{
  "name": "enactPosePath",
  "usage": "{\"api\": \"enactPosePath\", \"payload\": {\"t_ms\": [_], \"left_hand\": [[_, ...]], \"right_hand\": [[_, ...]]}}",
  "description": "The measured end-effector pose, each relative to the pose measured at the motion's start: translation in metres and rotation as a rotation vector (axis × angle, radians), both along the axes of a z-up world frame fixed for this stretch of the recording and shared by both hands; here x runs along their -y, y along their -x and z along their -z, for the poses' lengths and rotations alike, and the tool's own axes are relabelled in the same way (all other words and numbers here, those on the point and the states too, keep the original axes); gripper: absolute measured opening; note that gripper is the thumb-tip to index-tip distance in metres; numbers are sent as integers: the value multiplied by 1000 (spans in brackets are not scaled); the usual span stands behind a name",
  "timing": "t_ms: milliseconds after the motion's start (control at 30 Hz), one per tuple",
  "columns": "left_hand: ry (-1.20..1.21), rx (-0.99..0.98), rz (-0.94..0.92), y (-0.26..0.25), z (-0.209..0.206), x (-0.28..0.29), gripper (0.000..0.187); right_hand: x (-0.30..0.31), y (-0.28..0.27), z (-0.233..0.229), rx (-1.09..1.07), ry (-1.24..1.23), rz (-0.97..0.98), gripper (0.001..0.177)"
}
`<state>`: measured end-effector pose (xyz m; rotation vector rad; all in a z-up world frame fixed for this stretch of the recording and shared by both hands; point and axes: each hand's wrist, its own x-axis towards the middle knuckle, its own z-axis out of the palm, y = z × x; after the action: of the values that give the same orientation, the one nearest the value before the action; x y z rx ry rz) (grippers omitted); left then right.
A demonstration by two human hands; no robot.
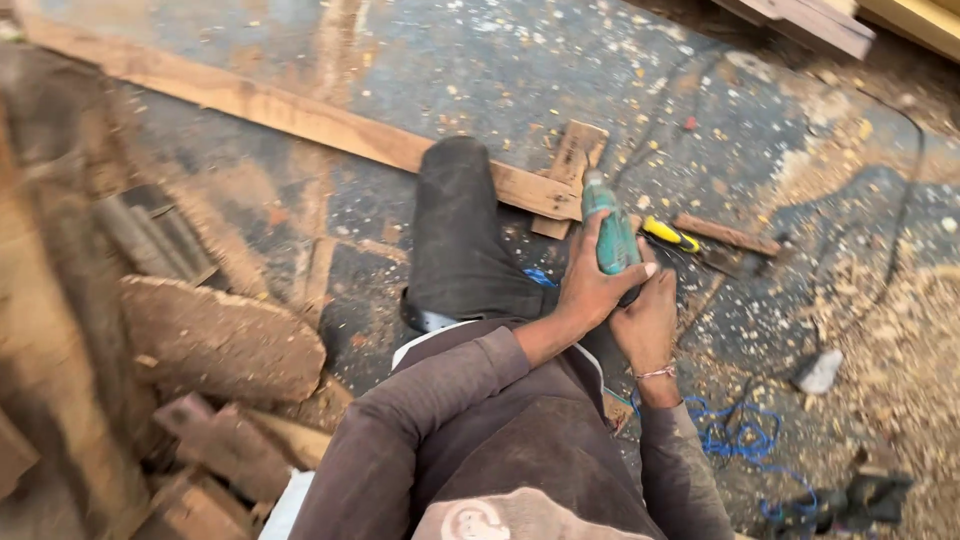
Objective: Drilling holes into a wooden board while holding it between the legs in a workshop setting.
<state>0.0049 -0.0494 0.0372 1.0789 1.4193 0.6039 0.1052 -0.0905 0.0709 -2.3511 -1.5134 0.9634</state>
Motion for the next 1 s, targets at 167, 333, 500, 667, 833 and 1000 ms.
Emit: {"api": "enactPosePath", "payload": {"t_ms": [167, 333, 500, 667, 833, 1000], "left_hand": [[-138, 335, 354, 47, -45, -9, 106], [-610, 160, 325, 201, -7, -39, 76], [-528, -34, -215, 453, 30, -32, 46], [-394, -494, -196, 571, 106, -6, 45], [-322, -820, 75, 538, 179, -53, 55], [-660, -1010, 704, 476, 241, -92, 93]], "right_hand": [[58, -11, 32, -305, -461, 358, 42], [115, 22, 12, -938, -747, 905, 67], [188, -38, 11, -1162, -1007, 1013, 54], [213, -94, 56, -1218, -1157, 1125, 51], [238, -93, 158, -1238, -1186, 1299, 64], [311, -59, 288, -1461, -1131, 1420, 50]]}}
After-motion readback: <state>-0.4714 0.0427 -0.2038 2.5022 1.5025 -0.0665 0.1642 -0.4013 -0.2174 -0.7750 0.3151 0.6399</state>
